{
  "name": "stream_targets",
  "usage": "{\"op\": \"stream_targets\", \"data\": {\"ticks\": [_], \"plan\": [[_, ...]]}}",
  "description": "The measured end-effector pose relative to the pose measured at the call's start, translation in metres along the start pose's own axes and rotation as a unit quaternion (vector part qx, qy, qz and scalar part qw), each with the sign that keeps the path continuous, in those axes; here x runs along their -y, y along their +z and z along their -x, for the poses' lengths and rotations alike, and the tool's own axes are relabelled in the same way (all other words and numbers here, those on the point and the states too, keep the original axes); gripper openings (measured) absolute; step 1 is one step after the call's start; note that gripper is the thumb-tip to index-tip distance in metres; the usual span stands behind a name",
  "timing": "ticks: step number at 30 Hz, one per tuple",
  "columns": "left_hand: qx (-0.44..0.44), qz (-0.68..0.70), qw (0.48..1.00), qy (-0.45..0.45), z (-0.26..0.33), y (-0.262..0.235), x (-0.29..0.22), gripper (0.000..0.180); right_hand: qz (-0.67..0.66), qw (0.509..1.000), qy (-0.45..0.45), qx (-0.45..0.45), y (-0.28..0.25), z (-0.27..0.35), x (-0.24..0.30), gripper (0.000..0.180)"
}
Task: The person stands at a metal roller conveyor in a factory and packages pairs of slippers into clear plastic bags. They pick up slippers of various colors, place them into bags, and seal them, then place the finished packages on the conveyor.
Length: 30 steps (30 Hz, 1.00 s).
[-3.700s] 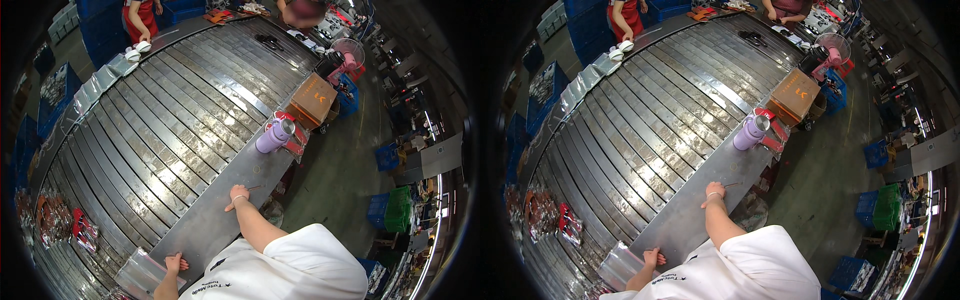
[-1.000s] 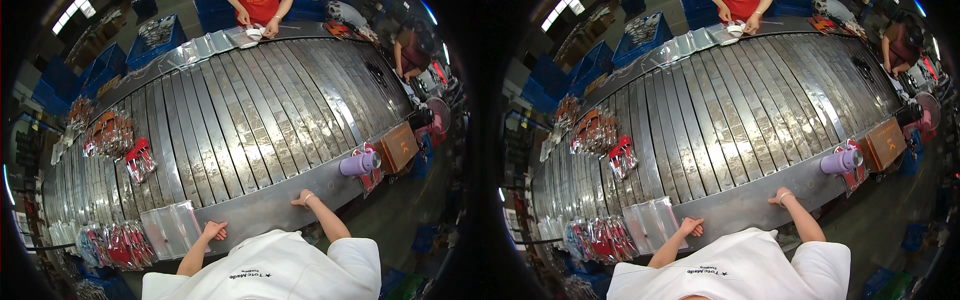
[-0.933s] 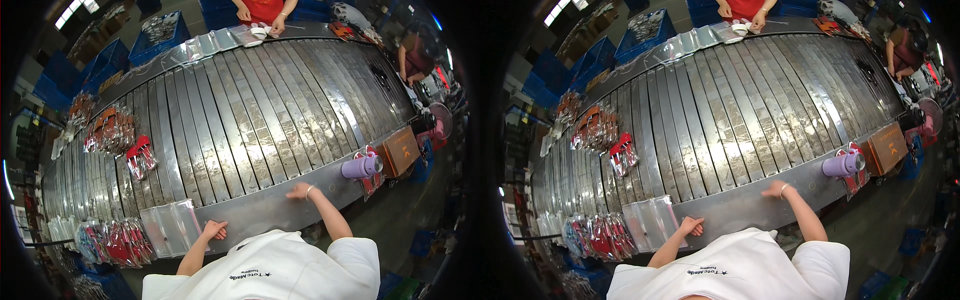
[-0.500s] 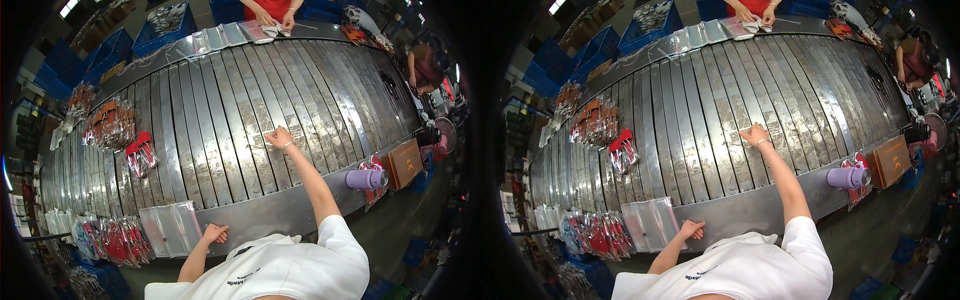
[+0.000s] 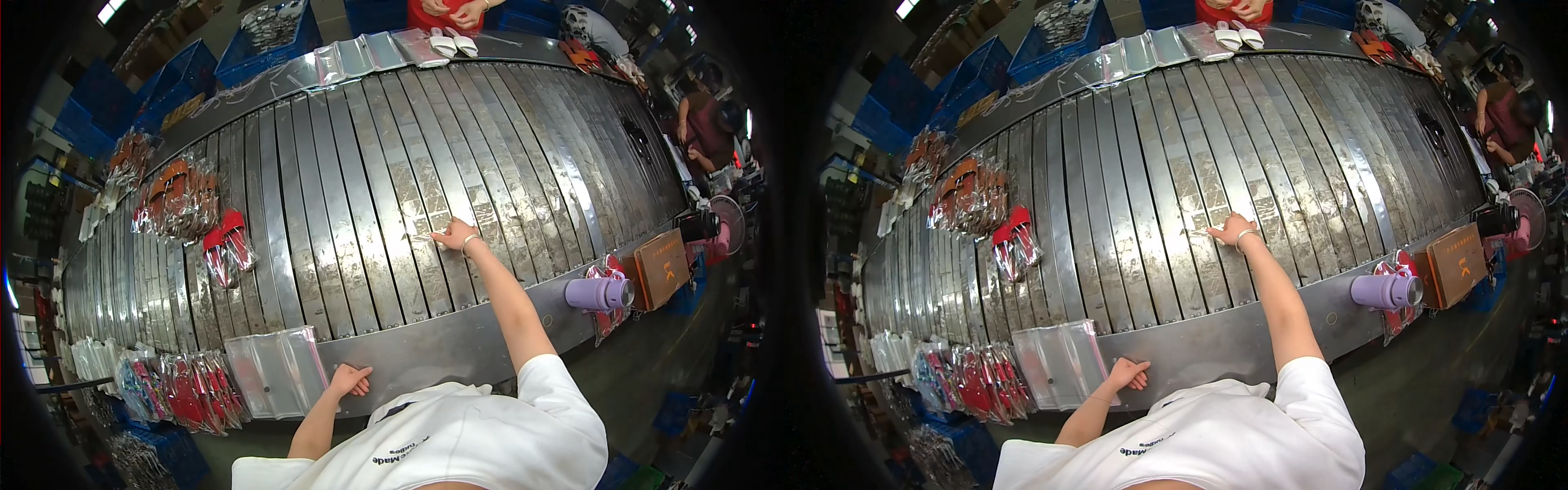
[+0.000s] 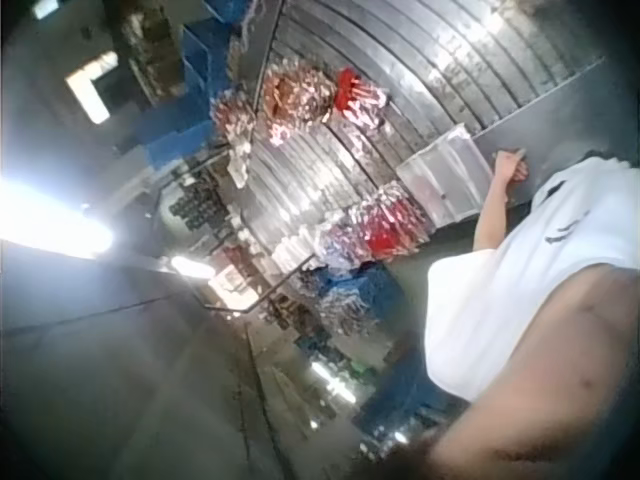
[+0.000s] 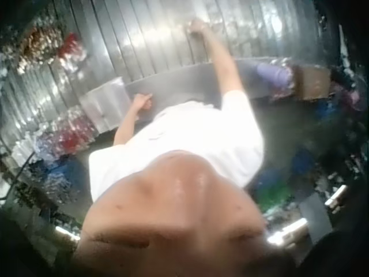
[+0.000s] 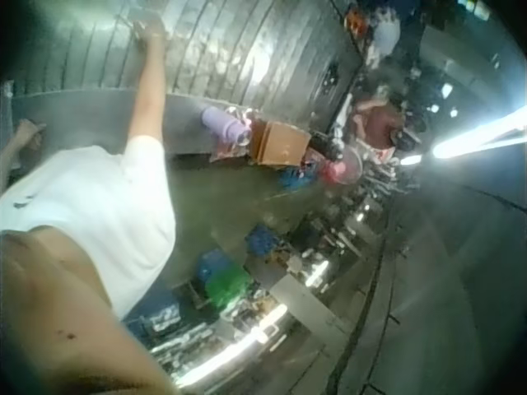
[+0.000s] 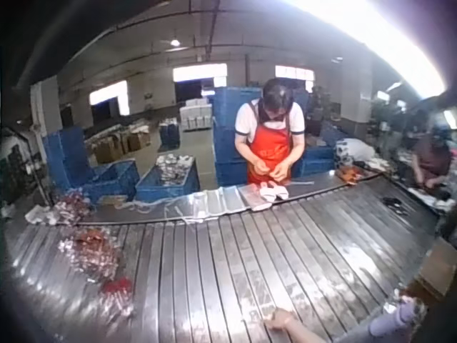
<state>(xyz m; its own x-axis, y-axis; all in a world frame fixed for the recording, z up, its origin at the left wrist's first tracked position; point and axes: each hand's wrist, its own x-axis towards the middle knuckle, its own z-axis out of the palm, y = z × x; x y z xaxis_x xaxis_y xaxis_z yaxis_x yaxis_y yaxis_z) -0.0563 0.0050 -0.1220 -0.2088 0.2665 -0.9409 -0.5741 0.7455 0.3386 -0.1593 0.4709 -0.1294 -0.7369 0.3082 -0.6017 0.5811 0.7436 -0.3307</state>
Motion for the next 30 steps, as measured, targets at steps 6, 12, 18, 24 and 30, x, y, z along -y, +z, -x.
{"op": "stream_targets", "data": {"ticks": [6, 12, 18, 24, 30], "plan": [[-0.002, -0.010, 1.000, 0.000, -0.001, 0.001, -0.001, 0.048, 0.002, 1.000, -0.018, 0.013, 0.008, -0.008, -0.012, 0.068], [-0.003, -0.020, 1.000, -0.003, -0.005, 0.002, 0.003, 0.048, 0.067, 0.995, -0.056, 0.045, 0.012, -0.016, -0.022, 0.062], [-0.020, -0.011, 1.000, -0.011, 0.000, -0.002, 0.010, 0.049, 0.052, 0.989, -0.117, 0.076, 0.001, -0.018, -0.003, 0.054], [0.055, -0.089, 0.991, 0.082, -0.017, -0.001, -0.005, 0.049, 0.111, 0.994, -0.007, -0.013, 0.053, -0.031, -0.076, 0.048], [-0.001, -0.135, 0.969, 0.207, 0.022, 0.022, -0.012, 0.050, 0.041, 0.987, -0.068, -0.138, 0.050, 0.115, -0.013, 0.051]]}}
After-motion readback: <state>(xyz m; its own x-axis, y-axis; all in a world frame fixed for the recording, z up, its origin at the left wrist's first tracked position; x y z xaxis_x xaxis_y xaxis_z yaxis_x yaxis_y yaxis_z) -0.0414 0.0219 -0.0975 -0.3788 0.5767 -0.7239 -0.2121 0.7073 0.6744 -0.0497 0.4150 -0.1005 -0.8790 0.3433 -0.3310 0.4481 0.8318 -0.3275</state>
